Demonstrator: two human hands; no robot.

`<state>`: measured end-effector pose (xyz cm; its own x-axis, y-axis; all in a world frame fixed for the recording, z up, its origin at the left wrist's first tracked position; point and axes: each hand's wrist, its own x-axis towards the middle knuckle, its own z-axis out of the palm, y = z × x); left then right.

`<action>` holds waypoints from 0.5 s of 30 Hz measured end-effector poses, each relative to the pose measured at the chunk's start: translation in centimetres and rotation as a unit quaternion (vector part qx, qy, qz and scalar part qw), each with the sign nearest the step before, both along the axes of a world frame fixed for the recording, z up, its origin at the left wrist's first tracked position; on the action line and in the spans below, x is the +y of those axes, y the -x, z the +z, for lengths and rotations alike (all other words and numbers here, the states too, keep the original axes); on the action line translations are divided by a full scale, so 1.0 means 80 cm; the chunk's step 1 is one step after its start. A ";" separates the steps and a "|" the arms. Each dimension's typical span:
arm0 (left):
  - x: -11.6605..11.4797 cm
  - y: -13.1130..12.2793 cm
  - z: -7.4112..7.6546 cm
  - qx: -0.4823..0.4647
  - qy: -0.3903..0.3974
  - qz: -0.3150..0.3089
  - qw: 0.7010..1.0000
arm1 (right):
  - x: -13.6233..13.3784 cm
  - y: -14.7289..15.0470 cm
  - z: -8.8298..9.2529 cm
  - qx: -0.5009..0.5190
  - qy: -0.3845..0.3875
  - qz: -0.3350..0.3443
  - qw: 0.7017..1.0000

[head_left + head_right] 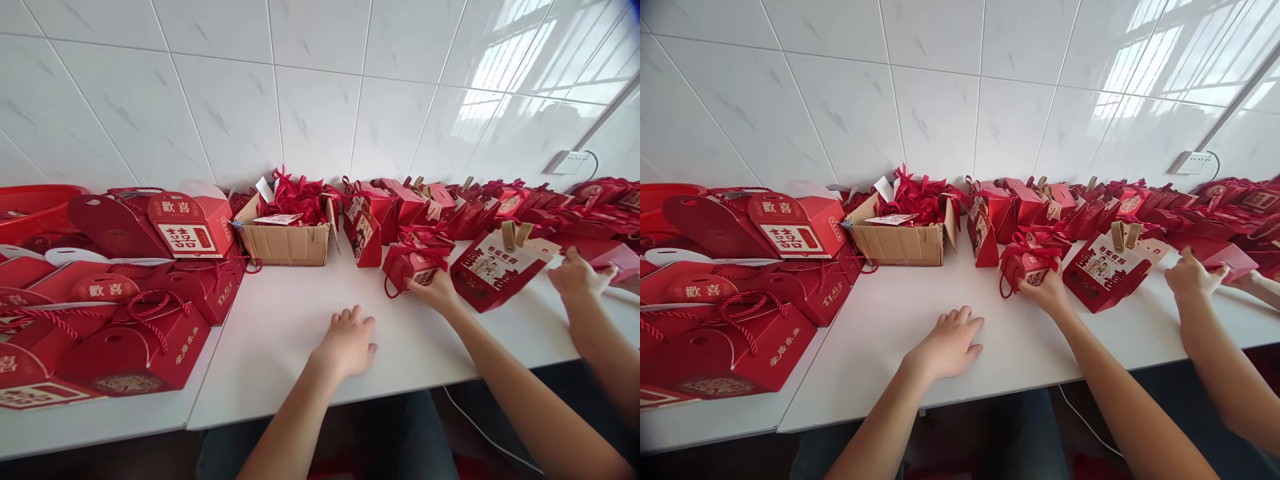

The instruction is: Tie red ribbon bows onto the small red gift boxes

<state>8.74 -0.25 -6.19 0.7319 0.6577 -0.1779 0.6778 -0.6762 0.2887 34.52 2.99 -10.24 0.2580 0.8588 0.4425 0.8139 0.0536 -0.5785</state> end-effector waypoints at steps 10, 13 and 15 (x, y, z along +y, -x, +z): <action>-0.001 0.003 0.004 0.009 0.000 -0.006 1.000 | 0.063 -0.001 -0.010 0.039 -0.033 -0.137 0.989; -0.002 0.003 0.004 0.010 0.000 -0.004 1.000 | 0.080 0.002 -0.011 0.041 -0.018 -0.149 0.988; -0.001 0.002 0.002 0.008 -0.002 -0.003 1.000 | 0.089 0.006 -0.011 0.040 -0.012 -0.156 0.987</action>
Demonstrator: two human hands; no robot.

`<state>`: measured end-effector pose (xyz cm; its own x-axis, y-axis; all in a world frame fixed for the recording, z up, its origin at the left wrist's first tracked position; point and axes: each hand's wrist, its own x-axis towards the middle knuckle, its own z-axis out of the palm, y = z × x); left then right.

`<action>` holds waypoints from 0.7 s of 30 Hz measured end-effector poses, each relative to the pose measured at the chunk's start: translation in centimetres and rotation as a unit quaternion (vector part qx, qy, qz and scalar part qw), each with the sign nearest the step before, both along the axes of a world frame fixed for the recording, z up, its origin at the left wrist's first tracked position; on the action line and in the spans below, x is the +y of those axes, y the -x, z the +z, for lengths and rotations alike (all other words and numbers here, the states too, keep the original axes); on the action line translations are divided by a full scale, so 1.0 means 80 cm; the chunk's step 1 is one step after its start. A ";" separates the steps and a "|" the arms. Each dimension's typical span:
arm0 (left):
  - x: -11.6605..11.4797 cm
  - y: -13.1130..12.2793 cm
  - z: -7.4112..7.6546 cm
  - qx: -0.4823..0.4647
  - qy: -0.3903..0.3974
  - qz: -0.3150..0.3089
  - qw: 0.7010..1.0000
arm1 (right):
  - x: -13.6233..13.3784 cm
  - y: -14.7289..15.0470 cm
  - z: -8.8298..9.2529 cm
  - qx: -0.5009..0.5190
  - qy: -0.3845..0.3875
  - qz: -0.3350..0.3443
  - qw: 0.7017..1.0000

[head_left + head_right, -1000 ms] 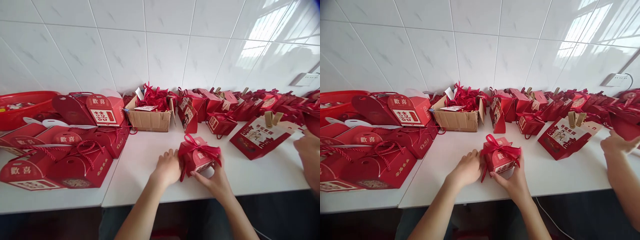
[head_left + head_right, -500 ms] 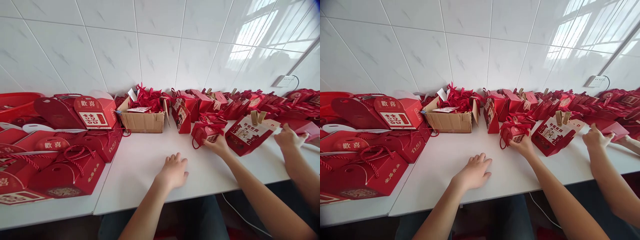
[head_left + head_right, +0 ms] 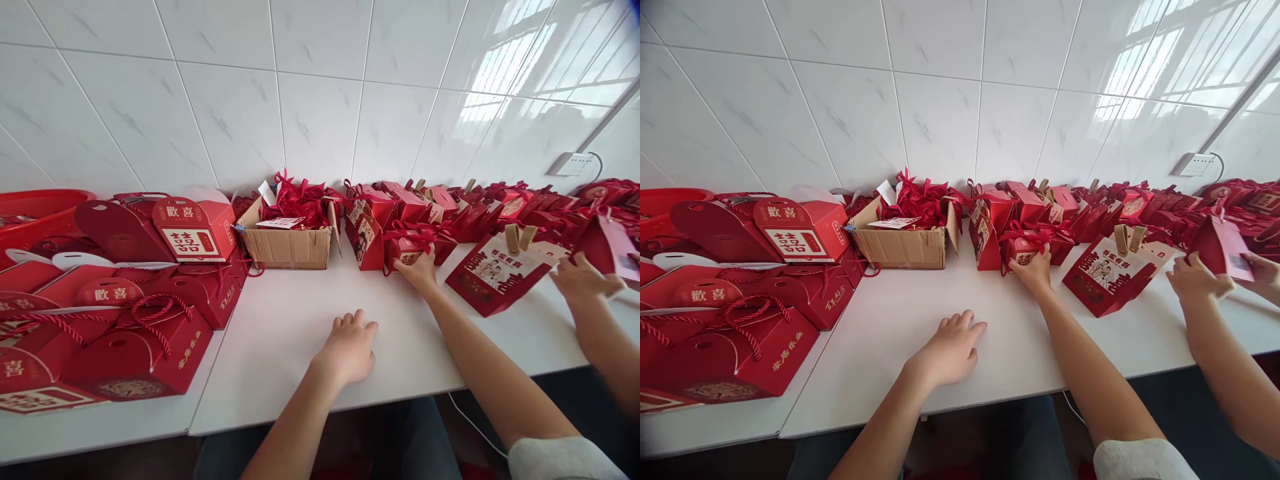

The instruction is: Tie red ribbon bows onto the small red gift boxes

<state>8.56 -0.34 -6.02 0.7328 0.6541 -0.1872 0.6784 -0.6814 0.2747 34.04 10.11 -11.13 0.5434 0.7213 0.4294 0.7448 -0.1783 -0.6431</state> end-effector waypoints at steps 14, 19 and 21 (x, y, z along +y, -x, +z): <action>-0.001 0.002 -0.009 -0.019 -0.002 0.008 1.000 | 0.018 0.012 -0.018 -0.025 -0.013 -0.062 0.998; -0.001 0.003 -0.013 -0.026 -0.002 0.011 1.000 | 0.016 0.007 -0.019 -0.034 -0.010 -0.071 0.997; 0.000 0.003 -0.013 -0.027 0.002 0.010 1.000 | 0.012 0.001 -0.017 -0.034 -0.009 -0.082 0.996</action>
<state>8.35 -0.34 -7.03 0.7284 0.6686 -0.1496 0.6762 -0.6663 0.3143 34.00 11.10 -12.45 0.6220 0.6171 0.4819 0.7490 -0.2895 -0.5960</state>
